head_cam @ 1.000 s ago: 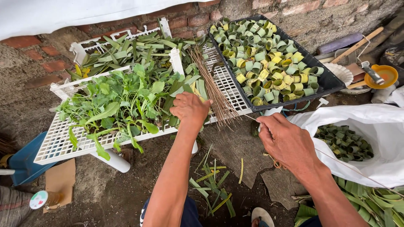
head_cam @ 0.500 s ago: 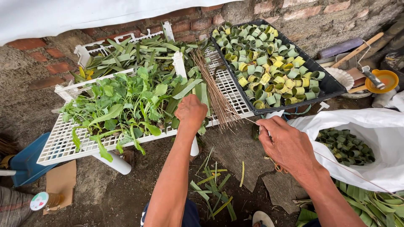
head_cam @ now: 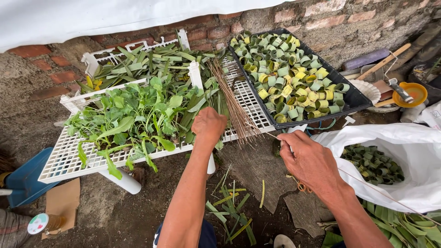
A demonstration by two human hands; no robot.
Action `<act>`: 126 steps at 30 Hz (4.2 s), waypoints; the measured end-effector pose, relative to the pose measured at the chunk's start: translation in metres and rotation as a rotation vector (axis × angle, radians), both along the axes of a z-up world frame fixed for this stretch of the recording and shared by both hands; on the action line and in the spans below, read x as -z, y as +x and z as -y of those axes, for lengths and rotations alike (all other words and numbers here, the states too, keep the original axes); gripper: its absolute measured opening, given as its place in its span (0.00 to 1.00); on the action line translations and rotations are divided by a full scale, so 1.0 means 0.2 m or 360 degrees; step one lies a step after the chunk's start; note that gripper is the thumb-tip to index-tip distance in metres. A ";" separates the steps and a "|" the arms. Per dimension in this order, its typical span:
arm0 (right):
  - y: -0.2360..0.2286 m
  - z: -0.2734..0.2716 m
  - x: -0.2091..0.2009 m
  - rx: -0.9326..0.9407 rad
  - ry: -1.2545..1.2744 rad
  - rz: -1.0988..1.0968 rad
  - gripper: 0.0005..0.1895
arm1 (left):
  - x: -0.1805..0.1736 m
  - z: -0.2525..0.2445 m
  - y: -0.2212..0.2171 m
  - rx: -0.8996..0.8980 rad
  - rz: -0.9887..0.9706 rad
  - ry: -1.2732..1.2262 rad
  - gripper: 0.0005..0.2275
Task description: The person constructs small containers by folding green leaf strips and securing them with thin wooden splints, then uses a pair of scissors to trim the excess splint material.
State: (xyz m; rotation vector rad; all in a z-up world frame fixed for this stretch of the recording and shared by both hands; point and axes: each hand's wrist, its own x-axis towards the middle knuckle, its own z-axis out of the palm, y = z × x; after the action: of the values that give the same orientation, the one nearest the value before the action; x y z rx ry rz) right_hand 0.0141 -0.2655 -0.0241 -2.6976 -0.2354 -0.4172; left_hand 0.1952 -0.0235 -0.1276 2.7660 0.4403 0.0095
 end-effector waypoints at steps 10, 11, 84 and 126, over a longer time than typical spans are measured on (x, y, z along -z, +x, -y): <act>0.00 0.00 -0.01 -0.0019 -0.0008 0.0020 0.11 | -0.09 -0.12 0.02 0.0079 0.0087 -0.0719 0.13; 0.00 -0.01 -0.02 -0.0018 0.0004 -0.0011 0.11 | -0.02 -0.15 0.09 0.0009 0.0094 -0.0788 0.14; 0.01 -0.04 -0.06 -0.0258 0.0944 0.0686 0.20 | -0.57 0.20 -0.82 0.0480 -0.0162 -0.2787 0.14; 0.13 0.08 -0.09 -0.0485 0.3471 -0.0284 0.19 | -0.59 0.06 -0.76 0.0313 -0.0227 -0.2151 0.14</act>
State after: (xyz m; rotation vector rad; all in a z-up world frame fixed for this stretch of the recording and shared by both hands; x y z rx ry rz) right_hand 0.0395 -0.2820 -0.0055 -0.5220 -0.0216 -0.0953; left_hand 0.0439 -0.0349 -0.0096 1.4571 0.0985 -0.3823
